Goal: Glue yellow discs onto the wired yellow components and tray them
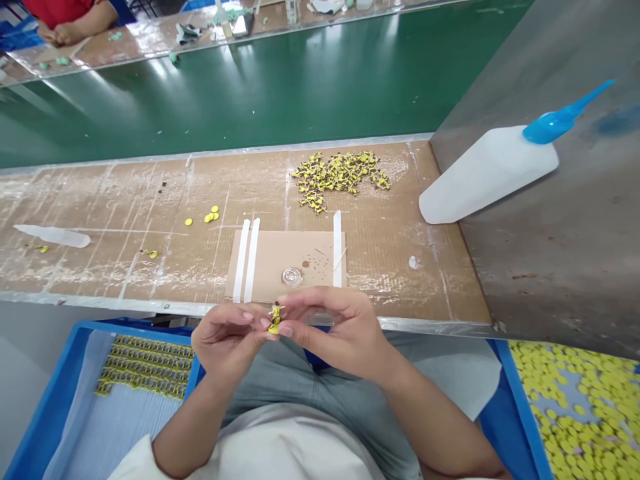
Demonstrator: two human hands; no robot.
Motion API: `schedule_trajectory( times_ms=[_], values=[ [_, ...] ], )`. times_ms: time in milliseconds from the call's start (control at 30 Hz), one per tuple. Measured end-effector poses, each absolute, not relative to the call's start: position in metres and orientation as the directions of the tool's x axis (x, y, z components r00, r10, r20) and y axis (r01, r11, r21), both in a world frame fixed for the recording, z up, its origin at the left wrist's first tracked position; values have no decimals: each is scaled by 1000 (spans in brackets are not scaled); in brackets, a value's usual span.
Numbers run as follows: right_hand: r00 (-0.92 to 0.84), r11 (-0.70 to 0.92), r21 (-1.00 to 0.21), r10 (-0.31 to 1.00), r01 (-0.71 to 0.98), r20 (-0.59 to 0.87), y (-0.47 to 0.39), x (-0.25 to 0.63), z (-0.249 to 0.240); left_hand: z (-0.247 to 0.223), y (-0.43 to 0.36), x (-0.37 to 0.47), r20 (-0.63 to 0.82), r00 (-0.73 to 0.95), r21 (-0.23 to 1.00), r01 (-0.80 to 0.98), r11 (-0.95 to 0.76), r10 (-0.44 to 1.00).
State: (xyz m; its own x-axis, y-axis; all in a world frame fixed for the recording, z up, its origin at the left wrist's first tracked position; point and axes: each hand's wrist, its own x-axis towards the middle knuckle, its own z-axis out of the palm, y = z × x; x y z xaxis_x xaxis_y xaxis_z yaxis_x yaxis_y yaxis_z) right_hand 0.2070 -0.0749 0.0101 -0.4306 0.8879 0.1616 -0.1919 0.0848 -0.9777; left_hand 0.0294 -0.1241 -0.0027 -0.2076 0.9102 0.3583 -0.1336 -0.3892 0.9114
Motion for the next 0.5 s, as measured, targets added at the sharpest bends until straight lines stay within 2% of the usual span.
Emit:
schedule_trajectory(
  times_ms=[100,200,500],
  values=[
    [-470,353,-930,808,-98,356,-70,215,14,-4,-124,27,391,-194,905,-98,-414,900],
    [-523,493,-869,730,-43,440,-65,219,18,-7,-126,26,392,-180,909,-77,-410,902],
    [-544,518,-855,716,-5,437,-65,218,21,-9,-129,27,394,-157,909,-78,-409,905]
  ],
)
